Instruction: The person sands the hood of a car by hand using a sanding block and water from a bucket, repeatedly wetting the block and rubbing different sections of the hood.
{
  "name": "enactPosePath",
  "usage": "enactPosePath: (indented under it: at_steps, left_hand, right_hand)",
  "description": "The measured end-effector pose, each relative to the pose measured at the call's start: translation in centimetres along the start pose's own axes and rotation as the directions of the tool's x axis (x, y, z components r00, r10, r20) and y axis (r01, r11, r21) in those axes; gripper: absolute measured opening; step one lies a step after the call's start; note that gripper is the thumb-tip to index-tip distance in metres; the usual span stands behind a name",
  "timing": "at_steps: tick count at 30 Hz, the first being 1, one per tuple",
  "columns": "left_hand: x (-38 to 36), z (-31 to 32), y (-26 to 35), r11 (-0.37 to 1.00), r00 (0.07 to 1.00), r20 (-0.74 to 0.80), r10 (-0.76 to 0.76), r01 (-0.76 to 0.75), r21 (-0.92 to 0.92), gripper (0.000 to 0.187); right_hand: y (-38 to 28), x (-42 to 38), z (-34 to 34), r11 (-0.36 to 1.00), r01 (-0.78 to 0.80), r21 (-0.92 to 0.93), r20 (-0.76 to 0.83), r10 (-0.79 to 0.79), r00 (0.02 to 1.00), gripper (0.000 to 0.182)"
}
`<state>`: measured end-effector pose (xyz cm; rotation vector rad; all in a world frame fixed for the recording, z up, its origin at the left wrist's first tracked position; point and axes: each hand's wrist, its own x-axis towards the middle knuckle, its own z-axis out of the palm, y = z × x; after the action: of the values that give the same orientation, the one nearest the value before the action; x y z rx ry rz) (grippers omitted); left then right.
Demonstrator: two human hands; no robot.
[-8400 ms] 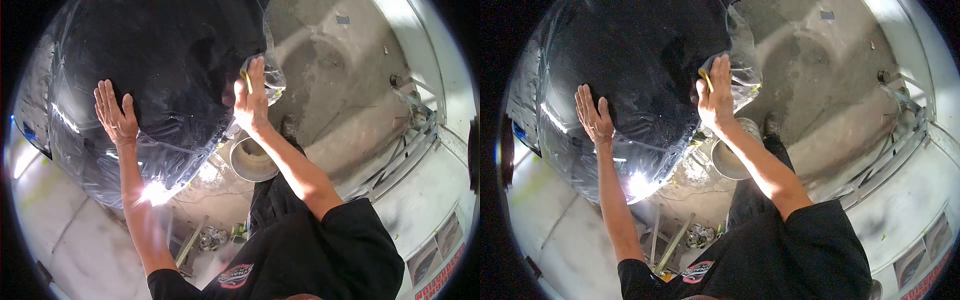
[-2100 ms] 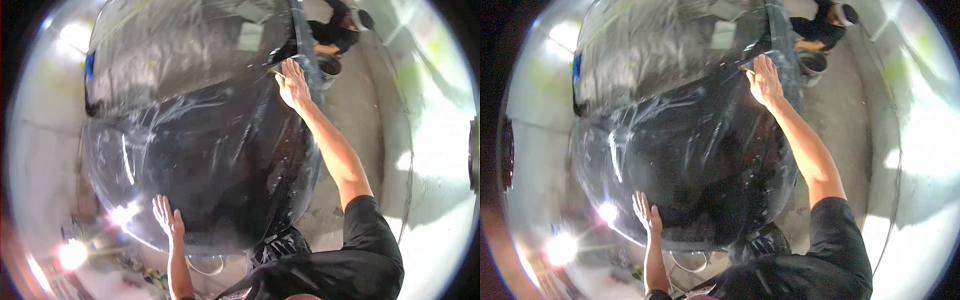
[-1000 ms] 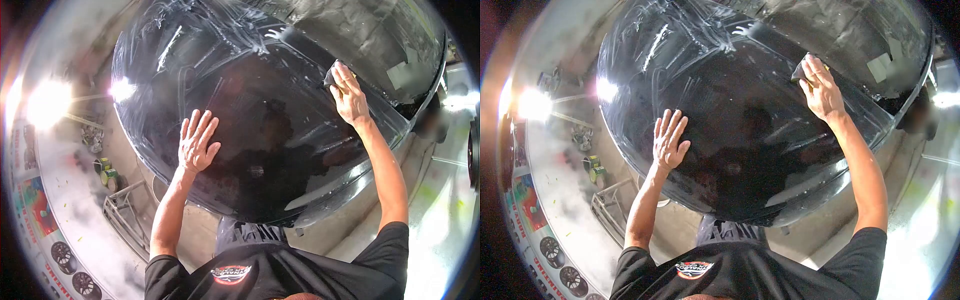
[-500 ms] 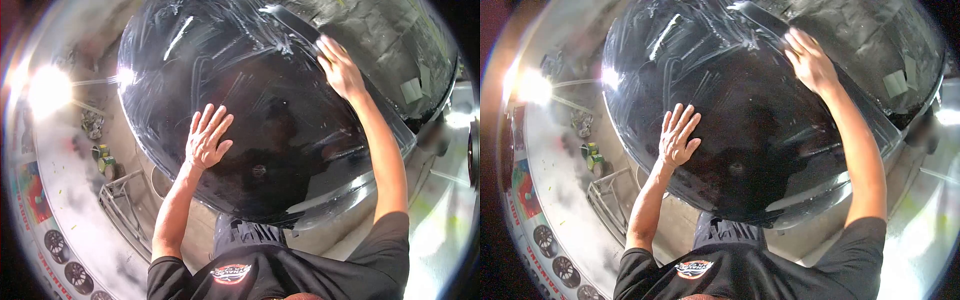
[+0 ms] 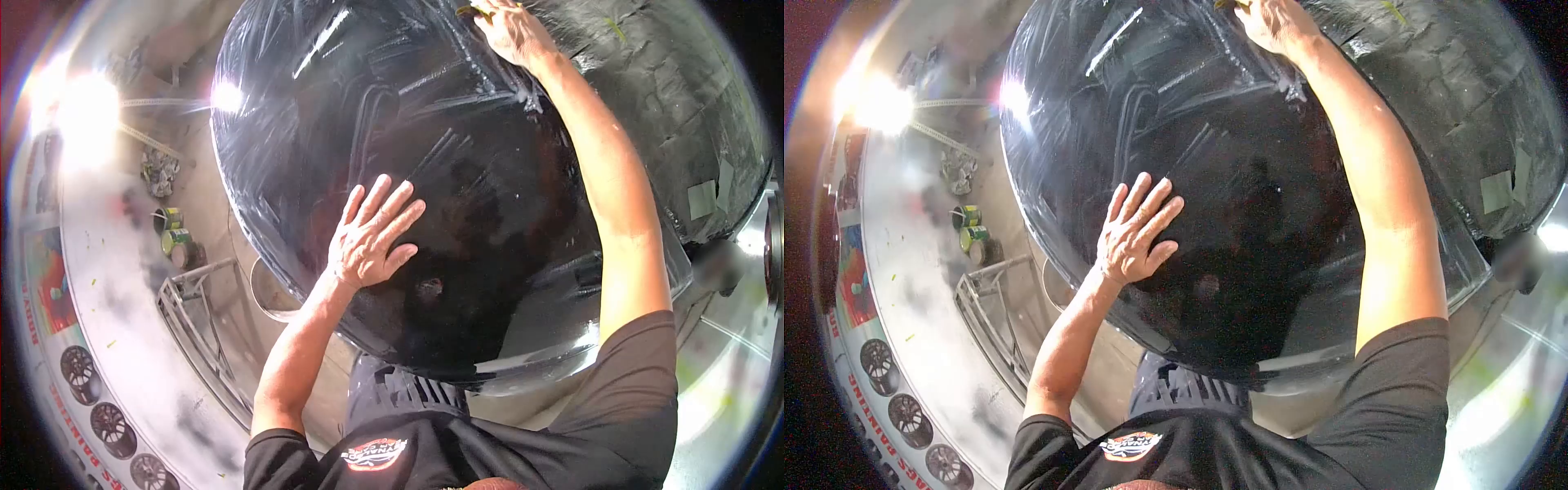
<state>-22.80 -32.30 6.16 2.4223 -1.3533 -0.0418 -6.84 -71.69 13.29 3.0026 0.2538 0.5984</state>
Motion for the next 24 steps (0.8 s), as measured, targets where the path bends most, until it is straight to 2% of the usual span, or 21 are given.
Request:
enactPosePath:
  at_steps: [1, 3, 4, 5, 7, 10, 11, 13, 14, 15, 17, 19, 21, 23, 24]
  left_hand:
    - [0.1, -0.2, 0.0, 1.000, 1.000, 0.007, 0.007, -0.007, 0.000, 0.063]
    - [0.3, 0.2, -0.1, 1.000, 1.000, -0.007, 0.002, -0.002, -0.003, 0.064]
    - [0.3, 0.2, 0.1, 1.000, 1.000, 0.001, -0.010, 0.010, -0.007, 0.064]
    - [0.1, 0.2, 0.1, 1.000, 1.000, 0.012, -0.026, 0.026, -0.011, 0.064]
    - [0.2, -0.1, 0.3, 0.999, 0.999, 0.007, -0.035, 0.035, -0.020, 0.065]
    - [0.1, 0.0, 0.2, 0.999, 1.000, 0.004, -0.029, 0.029, -0.023, 0.066]
    - [0.1, 0.0, 0.1, 0.999, 1.000, 0.006, -0.021, 0.021, -0.024, 0.065]
    - [0.0, 0.3, 0.0, 0.999, 1.000, -0.018, -0.009, 0.008, -0.034, 0.065]
    - [0.0, 0.1, 0.0, 0.999, 1.000, -0.003, -0.014, 0.014, -0.033, 0.064]
    - [0.1, -0.1, 0.0, 0.999, 1.000, 0.016, -0.014, 0.014, -0.038, 0.064]
    - [0.2, -0.4, 0.3, 1.000, 1.000, -0.020, 0.001, -0.002, -0.027, 0.062]
    - [0.1, -0.1, 0.3, 1.000, 0.998, -0.063, 0.016, -0.016, -0.008, 0.061]
    - [0.1, 0.2, 0.3, 1.000, 0.994, -0.108, 0.010, -0.012, -0.016, 0.063]
    - [0.1, 0.2, 0.5, 1.000, 0.995, -0.101, -0.007, 0.006, -0.007, 0.065]
    - [0.0, 0.4, 0.4, 1.000, 0.996, -0.083, -0.014, 0.015, 0.005, 0.066]
  right_hand:
    - [0.6, -0.4, 0.9, 0.987, 0.144, -0.064, -0.182, -0.154, 0.971, 0.038]
    - [1.6, -3.3, -0.3, 0.982, 0.154, -0.108, 0.018, -0.153, 0.988, 0.035]
    - [2.0, -5.7, -0.8, 0.991, 0.127, -0.033, 0.032, -0.126, 0.991, 0.036]
    - [2.0, -8.3, -1.8, 0.963, 0.244, -0.115, -0.098, -0.255, 0.962, 0.037]
    - [1.3, -11.1, -2.9, 0.969, 0.197, -0.151, -0.153, -0.220, 0.963, 0.037]
    - [0.6, -7.6, -1.7, 0.971, 0.170, -0.166, -0.173, -0.198, 0.965, 0.037]
    - [0.9, -5.3, -0.8, 0.979, 0.171, -0.113, -0.128, -0.185, 0.974, 0.046]
    - [2.6, -0.8, 3.1, 0.939, 0.183, -0.293, -0.027, -0.199, 0.980, 0.049]
    - [0.5, 0.2, 1.6, 0.989, -0.001, -0.149, -0.036, -0.005, 0.999, 0.045]
    - [-2.3, 0.8, -0.2, 0.981, -0.196, -0.007, -0.011, 0.196, 0.981, 0.041]
    - [-4.7, -0.8, -0.2, 0.977, -0.196, -0.084, -0.184, 0.178, 0.967, 0.065]
    - [-11.9, -4.7, -3.7, 0.946, -0.280, -0.162, 0.095, 0.297, 0.950, 0.070]
    - [-17.8, -11.5, -4.3, 0.975, -0.072, -0.210, 0.071, 0.089, 0.993, 0.072]
    - [-17.9, -17.0, -3.3, 0.984, -0.073, 0.162, -0.082, 0.087, 0.993, 0.074]
    - [-15.3, -17.7, -5.0, 0.985, -0.092, 0.143, -0.052, 0.100, 0.994, 0.069]
